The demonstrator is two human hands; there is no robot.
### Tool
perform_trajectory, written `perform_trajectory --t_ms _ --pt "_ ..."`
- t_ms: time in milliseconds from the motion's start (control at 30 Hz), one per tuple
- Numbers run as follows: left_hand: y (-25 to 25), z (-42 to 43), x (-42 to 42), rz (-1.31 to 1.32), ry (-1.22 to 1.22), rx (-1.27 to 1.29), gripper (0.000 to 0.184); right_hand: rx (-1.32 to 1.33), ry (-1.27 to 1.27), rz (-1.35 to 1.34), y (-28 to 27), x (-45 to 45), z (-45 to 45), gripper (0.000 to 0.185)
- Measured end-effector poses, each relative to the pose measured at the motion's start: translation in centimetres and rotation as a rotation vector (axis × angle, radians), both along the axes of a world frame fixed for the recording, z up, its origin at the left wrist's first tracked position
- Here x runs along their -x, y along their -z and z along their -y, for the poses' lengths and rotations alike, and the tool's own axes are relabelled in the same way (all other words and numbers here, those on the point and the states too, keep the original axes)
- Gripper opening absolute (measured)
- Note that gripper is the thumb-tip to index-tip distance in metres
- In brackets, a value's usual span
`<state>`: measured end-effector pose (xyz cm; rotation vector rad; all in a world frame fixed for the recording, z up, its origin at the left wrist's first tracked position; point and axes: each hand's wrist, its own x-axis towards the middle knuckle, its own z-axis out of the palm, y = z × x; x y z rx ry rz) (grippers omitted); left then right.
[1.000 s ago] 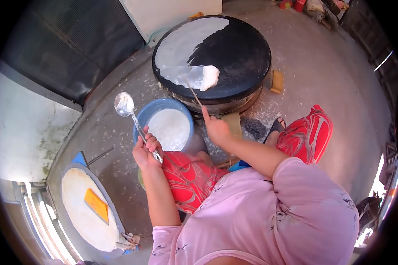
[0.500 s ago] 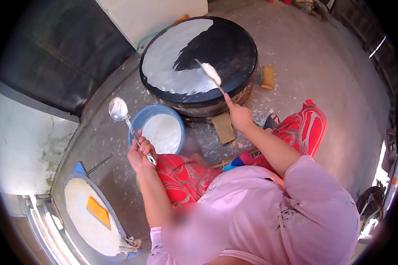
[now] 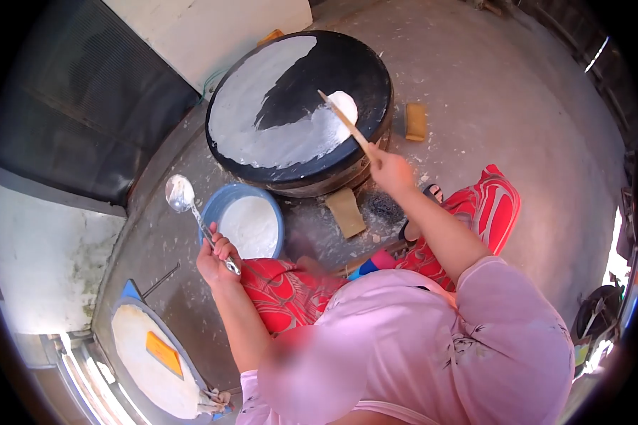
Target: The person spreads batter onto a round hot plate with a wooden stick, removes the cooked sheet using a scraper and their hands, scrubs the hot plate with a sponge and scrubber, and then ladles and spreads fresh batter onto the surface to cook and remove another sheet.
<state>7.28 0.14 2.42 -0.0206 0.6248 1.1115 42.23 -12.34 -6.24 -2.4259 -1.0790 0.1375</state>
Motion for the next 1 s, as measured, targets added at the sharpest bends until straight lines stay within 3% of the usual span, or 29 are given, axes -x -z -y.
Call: perform_trajectory --t_ms 100,133,267,333,367,400,467,500,567,633,767,833,867,933,1000 --pt "0.0 -0.1 -0.4 0.0 -0.01 -0.002 0.033 -0.178 -0.389 0.118 1.0 1.4 1.2 0.042" --pt "0.0 -0.2 -0.6 0.003 -0.011 -0.004 0.033 -0.179 -0.387 0.113 1.3 0.5 1.3 0.042" --pt "-0.3 0.0 -1.5 -0.044 -0.021 0.016 0.032 -0.095 -0.159 0.162 0.8 -5.8 0.4 0.041" --pt "-0.1 -0.1 -1.7 -0.051 -0.029 -0.005 0.032 0.047 0.026 -0.139 -2.7 -6.2 -1.0 0.039" --pt "-0.1 -0.2 -1.8 -0.058 -0.031 -0.008 0.032 -0.039 0.028 -0.368 -2.2 -6.4 -1.6 0.036" --pt "0.1 -0.3 -1.8 -0.062 -0.031 -0.006 0.032 -0.037 0.029 -0.372 -1.6 -5.8 -1.2 0.036" --pt "0.2 -0.6 -2.0 -0.028 -0.052 0.002 0.032 -0.113 -0.363 -0.156 -0.3 -3.6 0.5 0.042" --pt "0.3 -0.7 -2.1 -0.032 -0.054 0.004 0.032 -0.112 -0.364 -0.16 -0.3 -4.0 1.2 0.042" --pt "0.4 -0.8 -2.2 -0.04 -0.055 0.009 0.032 0.082 -0.494 0.074 -0.2 -6.5 3.9 0.049" --pt "0.4 -0.9 -2.6 -0.053 -0.062 0.014 0.032 0.012 -0.345 0.163 2.7 -12.1 3.4 0.053" --pt "0.2 -1.3 -3.9 -0.083 -0.091 0.038 0.032 0.061 -0.241 0.285 -0.5 -15.3 -1.7 0.052" --pt "0.3 -1.6 -4.1 -0.062 -0.077 0.039 0.034 0.022 -0.099 -0.274 -1.5 -14.0 -3.6 0.052" --pt "0.4 -1.7 -4.2 -0.042 -0.063 0.041 0.037 0.022 -0.101 -0.274 -1.1 -13.7 -2.7 0.052" --pt "0.3 -1.7 -4.5 -0.062 -0.078 0.05 0.037 -0.074 -0.715 0.168 0.2 -14.1 0.3 0.05" --pt "0.1 -1.6 -4.8 -0.079 -0.096 0.057 0.037 -0.044 -0.608 0.161 2.0 -19.3 1.8 0.048"
